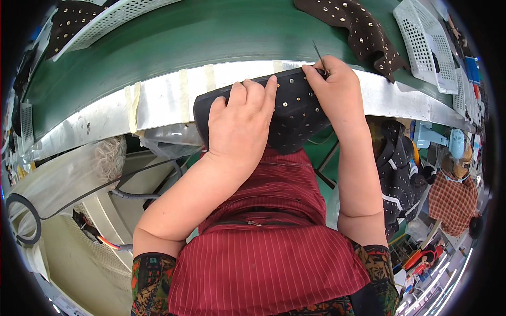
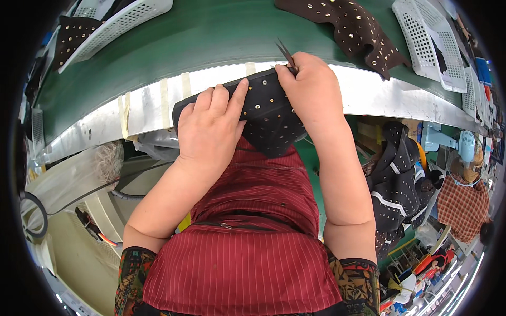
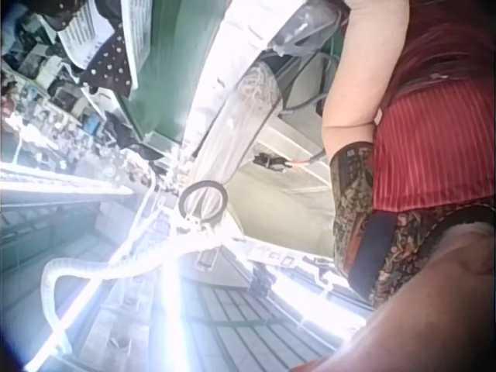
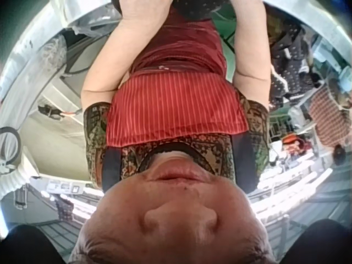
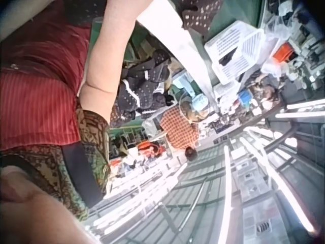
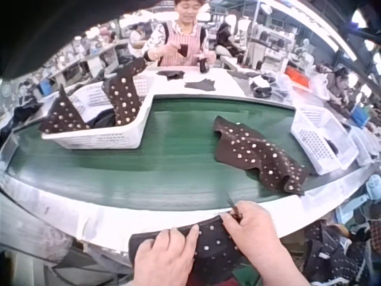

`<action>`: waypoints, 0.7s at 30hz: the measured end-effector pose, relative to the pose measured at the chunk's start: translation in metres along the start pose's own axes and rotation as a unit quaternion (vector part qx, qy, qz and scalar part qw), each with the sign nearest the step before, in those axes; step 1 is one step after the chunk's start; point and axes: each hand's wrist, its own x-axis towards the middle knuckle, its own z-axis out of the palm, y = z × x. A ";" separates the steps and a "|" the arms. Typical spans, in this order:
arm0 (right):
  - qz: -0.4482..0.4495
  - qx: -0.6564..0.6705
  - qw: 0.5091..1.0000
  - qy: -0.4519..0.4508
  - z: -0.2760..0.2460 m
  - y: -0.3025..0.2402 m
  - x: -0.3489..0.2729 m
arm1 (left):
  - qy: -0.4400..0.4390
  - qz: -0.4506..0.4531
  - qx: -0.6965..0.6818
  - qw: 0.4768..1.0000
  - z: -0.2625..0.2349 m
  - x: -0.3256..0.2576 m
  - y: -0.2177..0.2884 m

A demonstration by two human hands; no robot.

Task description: The person trims the edges of black fabric pieces with gold studs using scissors. They handle the fabric pieces one by one, cutting along the edges and occasionally adjusting the material. The person places the trimmed pieces into a white basket on the table.

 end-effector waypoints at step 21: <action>-0.014 -0.029 0.999 -0.041 -0.005 0.000 0.012 | -0.088 0.032 -0.027 0.995 -0.007 0.038 0.036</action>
